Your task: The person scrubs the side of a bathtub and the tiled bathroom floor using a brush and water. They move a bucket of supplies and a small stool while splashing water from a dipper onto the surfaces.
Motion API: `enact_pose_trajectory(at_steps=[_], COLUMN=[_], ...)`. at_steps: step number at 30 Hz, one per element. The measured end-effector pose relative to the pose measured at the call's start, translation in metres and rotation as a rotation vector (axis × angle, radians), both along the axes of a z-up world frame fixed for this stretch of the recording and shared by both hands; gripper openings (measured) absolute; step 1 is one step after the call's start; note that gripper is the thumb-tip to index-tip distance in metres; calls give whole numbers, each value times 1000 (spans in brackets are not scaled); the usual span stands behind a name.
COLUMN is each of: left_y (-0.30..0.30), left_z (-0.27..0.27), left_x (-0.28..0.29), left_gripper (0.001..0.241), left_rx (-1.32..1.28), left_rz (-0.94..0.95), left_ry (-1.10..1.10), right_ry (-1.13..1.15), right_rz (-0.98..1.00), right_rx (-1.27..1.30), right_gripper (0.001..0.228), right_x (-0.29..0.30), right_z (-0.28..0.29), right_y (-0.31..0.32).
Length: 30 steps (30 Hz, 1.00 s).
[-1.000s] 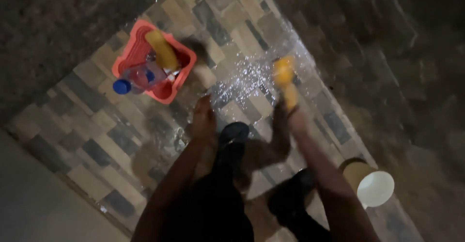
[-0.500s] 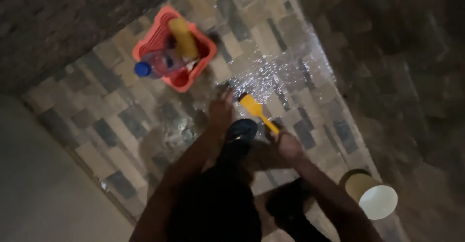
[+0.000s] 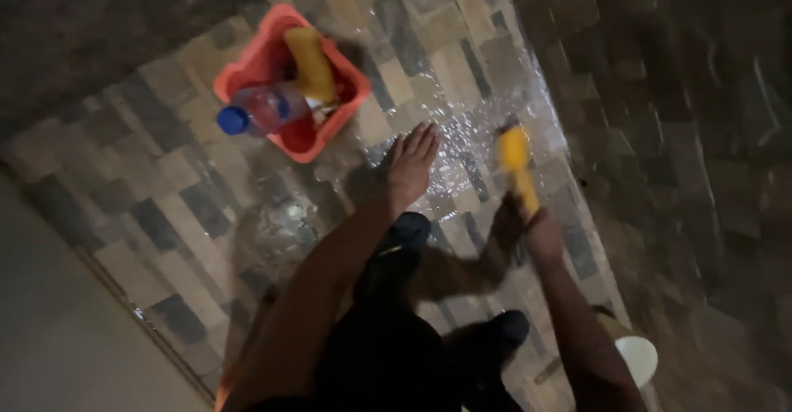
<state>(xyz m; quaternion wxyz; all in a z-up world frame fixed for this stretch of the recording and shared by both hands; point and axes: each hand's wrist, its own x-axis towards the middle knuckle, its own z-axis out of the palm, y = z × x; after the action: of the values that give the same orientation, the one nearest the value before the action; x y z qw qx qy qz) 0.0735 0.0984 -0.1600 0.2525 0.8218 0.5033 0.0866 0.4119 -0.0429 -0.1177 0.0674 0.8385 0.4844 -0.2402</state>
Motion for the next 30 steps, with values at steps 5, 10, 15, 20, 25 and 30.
enact_pose_trajectory(at_steps=[5, 10, 15, 20, 25, 30], left_y=[21, 23, -4, -25, -8, 20], left_z=[0, -2, -21, -3, 36, 44], left_x=[14, 7, 5, -20, -64, -83], left_gripper=[67, 65, 62, 58, 78, 78], left_rx=[-118, -57, 68, -35, -34, 23], left_rz=[12, -18, -291, -197, 167, 206], left_ry=[119, 225, 285, 109, 227, 167], right_ry=[56, -52, 105, 170, 181, 151], right_rz=[137, 308, -213, -143, -25, 53], right_rx=[307, 168, -41, 185, 87, 6], right_gripper=[43, 42, 68, 49, 48, 61], right_x=[-35, -46, -5, -105, -104, -93], right_z=[-42, -1, 5, -39, -5, 8], right_y=[11, -78, 32, 132, 151, 175])
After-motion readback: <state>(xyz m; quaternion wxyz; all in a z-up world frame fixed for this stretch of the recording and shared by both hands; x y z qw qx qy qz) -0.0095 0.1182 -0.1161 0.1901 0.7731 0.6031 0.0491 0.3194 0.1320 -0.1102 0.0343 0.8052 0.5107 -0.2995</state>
